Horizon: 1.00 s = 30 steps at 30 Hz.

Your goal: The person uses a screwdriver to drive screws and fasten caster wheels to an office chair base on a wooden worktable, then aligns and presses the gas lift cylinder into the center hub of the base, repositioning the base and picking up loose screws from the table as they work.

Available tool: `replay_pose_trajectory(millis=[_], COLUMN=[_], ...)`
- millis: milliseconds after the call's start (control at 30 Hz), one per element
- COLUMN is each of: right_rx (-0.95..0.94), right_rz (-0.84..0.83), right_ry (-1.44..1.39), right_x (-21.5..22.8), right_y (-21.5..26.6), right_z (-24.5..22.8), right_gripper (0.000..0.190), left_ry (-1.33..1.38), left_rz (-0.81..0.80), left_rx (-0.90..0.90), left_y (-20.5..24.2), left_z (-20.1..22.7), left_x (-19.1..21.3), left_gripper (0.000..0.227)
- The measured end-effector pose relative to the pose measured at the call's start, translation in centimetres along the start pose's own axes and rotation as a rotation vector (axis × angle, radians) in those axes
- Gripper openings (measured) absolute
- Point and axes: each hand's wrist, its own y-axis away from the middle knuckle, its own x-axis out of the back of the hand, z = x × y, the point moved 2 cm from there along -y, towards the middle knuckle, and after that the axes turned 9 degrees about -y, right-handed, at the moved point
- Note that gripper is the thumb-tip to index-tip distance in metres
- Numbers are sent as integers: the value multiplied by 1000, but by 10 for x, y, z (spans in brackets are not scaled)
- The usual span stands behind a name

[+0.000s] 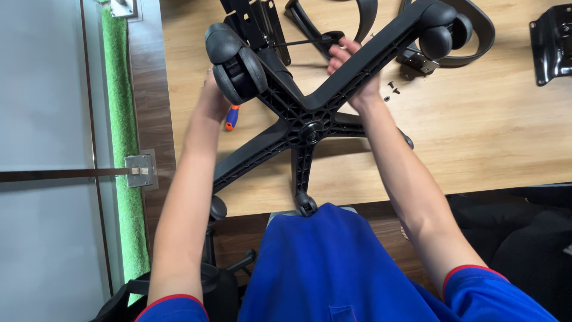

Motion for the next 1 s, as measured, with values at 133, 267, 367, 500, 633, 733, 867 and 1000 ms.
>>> replay_pose_trajectory(millis=[133, 267, 367, 500, 633, 733, 867, 1000], right_rx=[-10, 0, 3, 34, 171, 387, 745, 817], right_rz=[-14, -100, -45, 31, 259, 282, 83, -263], right_ry=[-217, -185, -160, -40, 50, 101, 501, 1060], right_x=[5, 2, -4, -11, -8, -19, -82, -137], right_y=[-2, -4, -2, 10, 41, 73, 108, 95], right_z=[-12, -14, -17, -20, -21, -34, -64, -83], right_gripper=[72, 75, 71, 59, 26, 45, 37, 24], left_ry=[175, 178, -27, -1073, -802, -671, -715, -455], left_rz=[-126, -131, -59, -38, -107, -118, -88, -114], left_rx=[-112, -110, -177, -556, -808, -718, -702, -600], left_y=[21, 22, 23, 32, 77, 79, 89, 86], left_z=[58, 64, 37, 11, 52, 64, 98, 118], left_x=[-19, -26, -24, -26, -65, -65, -69, -66], left_gripper=[50, 53, 42, 33, 62, 62, 53, 32])
